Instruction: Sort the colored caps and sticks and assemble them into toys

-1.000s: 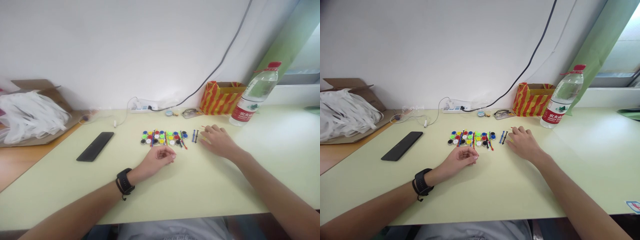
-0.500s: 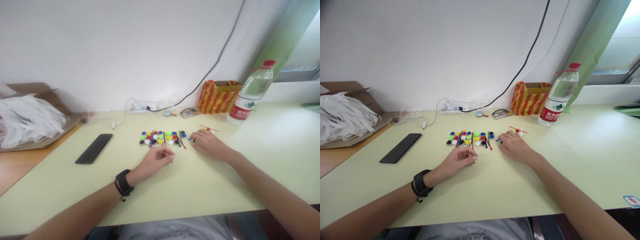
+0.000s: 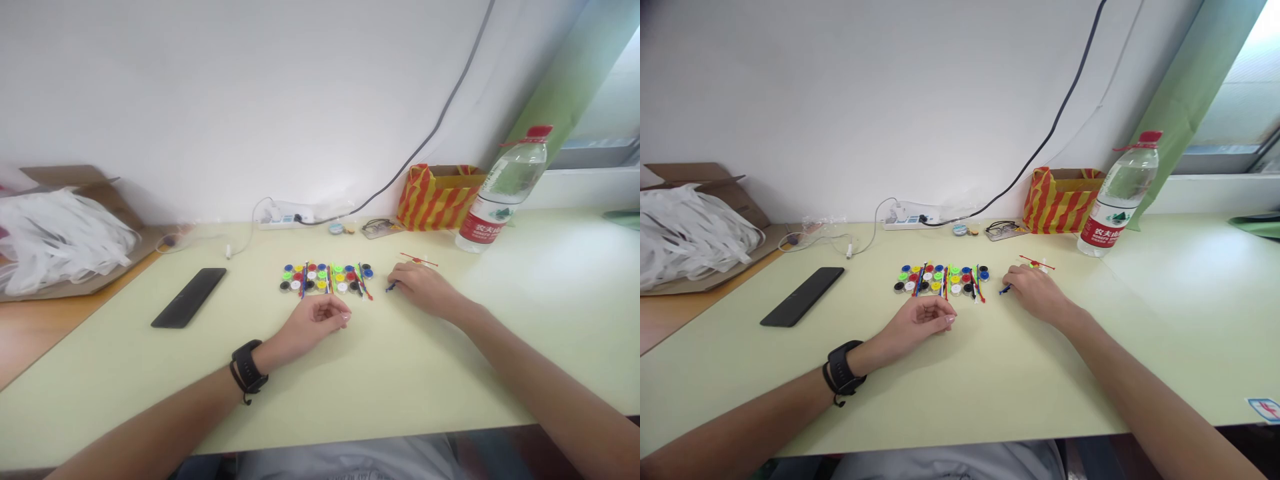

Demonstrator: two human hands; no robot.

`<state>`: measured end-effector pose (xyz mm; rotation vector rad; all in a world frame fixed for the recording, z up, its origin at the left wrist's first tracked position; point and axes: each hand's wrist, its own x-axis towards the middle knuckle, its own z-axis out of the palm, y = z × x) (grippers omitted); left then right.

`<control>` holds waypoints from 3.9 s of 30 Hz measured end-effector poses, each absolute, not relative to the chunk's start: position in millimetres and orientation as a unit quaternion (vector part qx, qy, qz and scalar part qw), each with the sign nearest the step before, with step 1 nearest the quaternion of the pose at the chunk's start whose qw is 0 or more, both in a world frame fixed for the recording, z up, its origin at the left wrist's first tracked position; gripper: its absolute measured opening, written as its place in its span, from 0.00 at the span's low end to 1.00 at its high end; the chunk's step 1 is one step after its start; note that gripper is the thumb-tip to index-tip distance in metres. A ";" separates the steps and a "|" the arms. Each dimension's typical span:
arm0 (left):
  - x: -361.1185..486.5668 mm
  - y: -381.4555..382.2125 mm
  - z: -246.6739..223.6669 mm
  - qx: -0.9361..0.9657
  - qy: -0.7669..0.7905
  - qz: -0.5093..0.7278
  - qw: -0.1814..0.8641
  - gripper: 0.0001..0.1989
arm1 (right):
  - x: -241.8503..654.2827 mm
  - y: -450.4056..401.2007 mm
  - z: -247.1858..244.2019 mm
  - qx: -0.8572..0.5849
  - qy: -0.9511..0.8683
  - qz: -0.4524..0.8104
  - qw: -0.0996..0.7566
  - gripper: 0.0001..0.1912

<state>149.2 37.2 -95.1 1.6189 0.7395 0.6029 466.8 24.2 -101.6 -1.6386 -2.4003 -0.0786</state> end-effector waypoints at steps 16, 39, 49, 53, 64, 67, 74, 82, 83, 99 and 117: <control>149.0 36.2 -94.2 0.700 0.317 0.255 0.588 0.13 | 461.0 24.0 -94.8 -0.577 -0.780 -0.060 0.233 0.11; 148.6 35.7 -94.9 0.721 0.305 0.248 0.570 0.11 | 454.6 16.9 -86.9 -0.633 -0.750 -0.042 0.184 0.12; 147.5 31.3 -91.6 0.802 0.294 0.249 0.456 0.13 | 447.8 4.0 -72.4 -0.518 -0.813 0.175 0.198 0.13; 145.9 27.9 -88.7 0.861 0.261 0.252 0.356 0.17 | 420.0 -4.9 -78.0 -0.452 -0.814 0.275 0.238 0.13; 149.5 37.6 -97.7 0.819 0.331 0.263 0.388 0.11 | 403.9 -6.9 -74.8 -0.424 -0.707 0.416 0.384 0.06; 151.7 38.9 -99.1 0.782 0.336 0.291 0.437 0.14 | 394.5 -9.7 -73.5 -0.383 -0.676 0.476 0.412 0.08; 154.3 39.1 -96.5 0.747 0.297 0.303 0.512 0.11 | 373.7 -12.6 -88.0 -0.358 -0.660 0.522 0.404 0.08; 153.3 37.8 -93.1 0.764 0.277 0.314 0.491 0.11 | 379.8 -11.5 -86.4 -0.395 -0.733 0.397 0.385 0.07; 153.0 38.2 -93.6 0.764 0.274 0.318 0.490 0.11 | 380.8 -11.8 -85.2 -0.401 -0.738 0.389 0.379 0.07; 141.2 38.9 -86.5 0.824 0.231 0.296 0.424 0.07 | 381.6 -13.7 -77.5 -0.371 -0.685 0.509 0.367 0.16; 149.2 34.8 -90.3 0.733 0.242 0.314 0.553 0.13 | 382.7 -12.0 -82.6 -0.426 -0.694 0.365 0.451 0.14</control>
